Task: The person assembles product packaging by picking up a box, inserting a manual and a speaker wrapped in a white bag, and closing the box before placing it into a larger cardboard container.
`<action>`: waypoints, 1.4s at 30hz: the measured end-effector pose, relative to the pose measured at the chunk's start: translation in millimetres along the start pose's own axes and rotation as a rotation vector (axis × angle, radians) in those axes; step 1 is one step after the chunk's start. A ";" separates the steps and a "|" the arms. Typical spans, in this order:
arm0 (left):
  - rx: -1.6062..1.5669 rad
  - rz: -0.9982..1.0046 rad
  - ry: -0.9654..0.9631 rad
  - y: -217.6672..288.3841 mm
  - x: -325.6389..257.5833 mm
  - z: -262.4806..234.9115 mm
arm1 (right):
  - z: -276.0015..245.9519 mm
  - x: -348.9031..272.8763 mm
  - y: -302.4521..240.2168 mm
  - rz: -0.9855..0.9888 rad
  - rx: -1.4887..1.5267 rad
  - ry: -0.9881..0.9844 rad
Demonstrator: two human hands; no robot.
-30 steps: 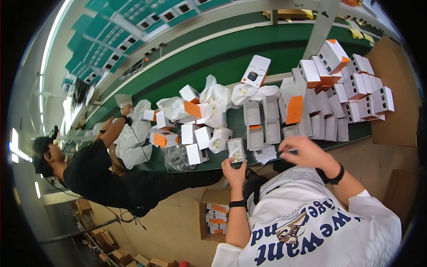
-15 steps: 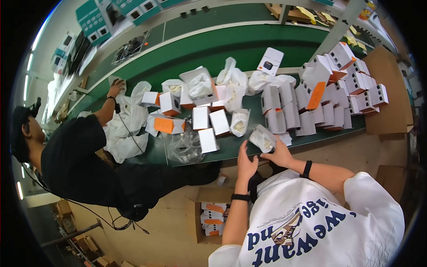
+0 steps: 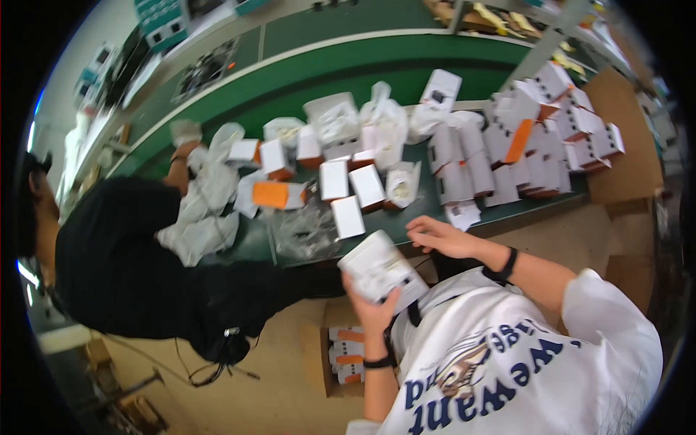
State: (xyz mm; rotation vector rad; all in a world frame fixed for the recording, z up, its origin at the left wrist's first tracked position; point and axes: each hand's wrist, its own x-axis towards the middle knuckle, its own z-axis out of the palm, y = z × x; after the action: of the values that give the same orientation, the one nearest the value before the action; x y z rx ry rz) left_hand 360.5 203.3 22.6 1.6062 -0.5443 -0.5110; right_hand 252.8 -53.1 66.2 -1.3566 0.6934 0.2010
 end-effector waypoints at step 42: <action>-0.144 -0.251 0.620 52.0 -151.6 -10.8 | -137.6 -5.6 151.9 0.417 -0.042 0.640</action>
State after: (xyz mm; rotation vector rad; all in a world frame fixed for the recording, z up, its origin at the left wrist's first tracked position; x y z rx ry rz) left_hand 245.1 300.7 77.4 1.5962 0.1572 -0.2046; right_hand 123.4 -145.9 -63.0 -1.3052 1.5185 0.1079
